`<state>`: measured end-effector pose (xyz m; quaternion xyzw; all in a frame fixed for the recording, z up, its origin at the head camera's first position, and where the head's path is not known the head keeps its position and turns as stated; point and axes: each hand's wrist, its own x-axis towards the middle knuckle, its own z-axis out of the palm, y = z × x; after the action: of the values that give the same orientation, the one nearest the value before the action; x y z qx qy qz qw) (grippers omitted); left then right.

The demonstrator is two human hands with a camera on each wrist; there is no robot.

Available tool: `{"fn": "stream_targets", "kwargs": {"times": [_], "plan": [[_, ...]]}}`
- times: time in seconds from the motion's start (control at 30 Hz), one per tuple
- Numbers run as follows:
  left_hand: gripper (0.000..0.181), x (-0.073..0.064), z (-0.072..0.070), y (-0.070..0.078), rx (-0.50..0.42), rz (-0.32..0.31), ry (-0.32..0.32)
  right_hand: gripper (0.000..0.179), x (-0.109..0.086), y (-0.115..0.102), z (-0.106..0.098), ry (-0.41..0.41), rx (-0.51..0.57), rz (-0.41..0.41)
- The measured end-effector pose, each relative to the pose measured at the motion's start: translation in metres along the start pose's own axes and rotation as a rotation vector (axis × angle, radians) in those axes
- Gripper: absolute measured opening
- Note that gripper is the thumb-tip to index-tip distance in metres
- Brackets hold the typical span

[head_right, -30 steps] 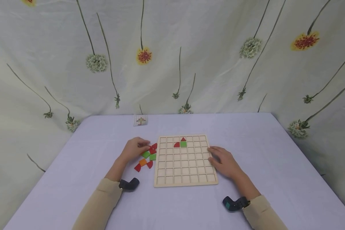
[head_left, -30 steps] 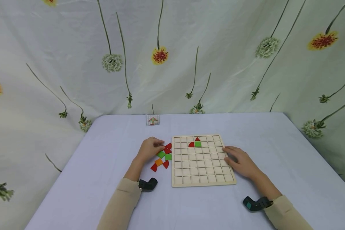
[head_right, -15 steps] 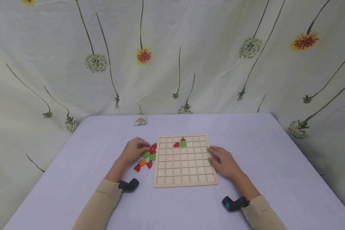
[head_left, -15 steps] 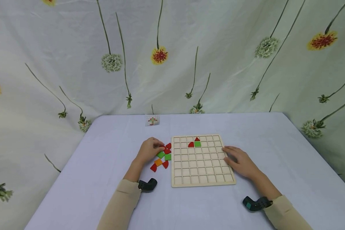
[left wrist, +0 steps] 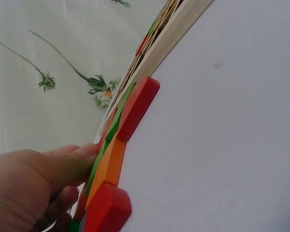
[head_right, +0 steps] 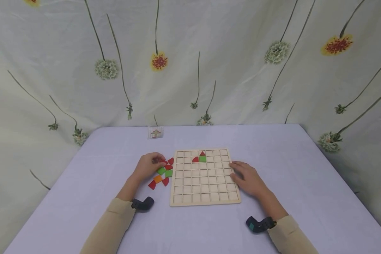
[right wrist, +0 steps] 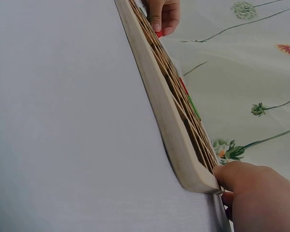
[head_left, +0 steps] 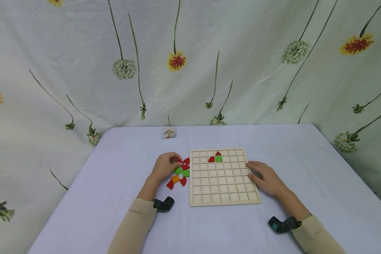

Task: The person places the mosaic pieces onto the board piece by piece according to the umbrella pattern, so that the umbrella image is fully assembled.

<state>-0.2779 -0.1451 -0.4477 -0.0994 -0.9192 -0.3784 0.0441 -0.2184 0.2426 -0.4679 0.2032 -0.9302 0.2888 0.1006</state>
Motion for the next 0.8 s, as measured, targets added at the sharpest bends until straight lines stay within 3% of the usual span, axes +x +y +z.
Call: {"fn": "stream_targets", "kwargs": {"times": [0.43,0.63,0.8], "plan": [[0.008,0.001,0.000,0.002,-0.032,0.003,0.019,0.043,-0.001,0.004,0.002,0.001,0.017,-0.005],[0.011,0.010,-0.002,0.011,-0.044,-0.014,-0.033,0.043,-0.001,0.005,0.003,-0.002,0.010,-0.002],[0.012,0.019,0.000,0.025,-0.053,0.024,-0.069,0.042,-0.001,0.004,0.001,0.005,0.012,-0.008]]}}
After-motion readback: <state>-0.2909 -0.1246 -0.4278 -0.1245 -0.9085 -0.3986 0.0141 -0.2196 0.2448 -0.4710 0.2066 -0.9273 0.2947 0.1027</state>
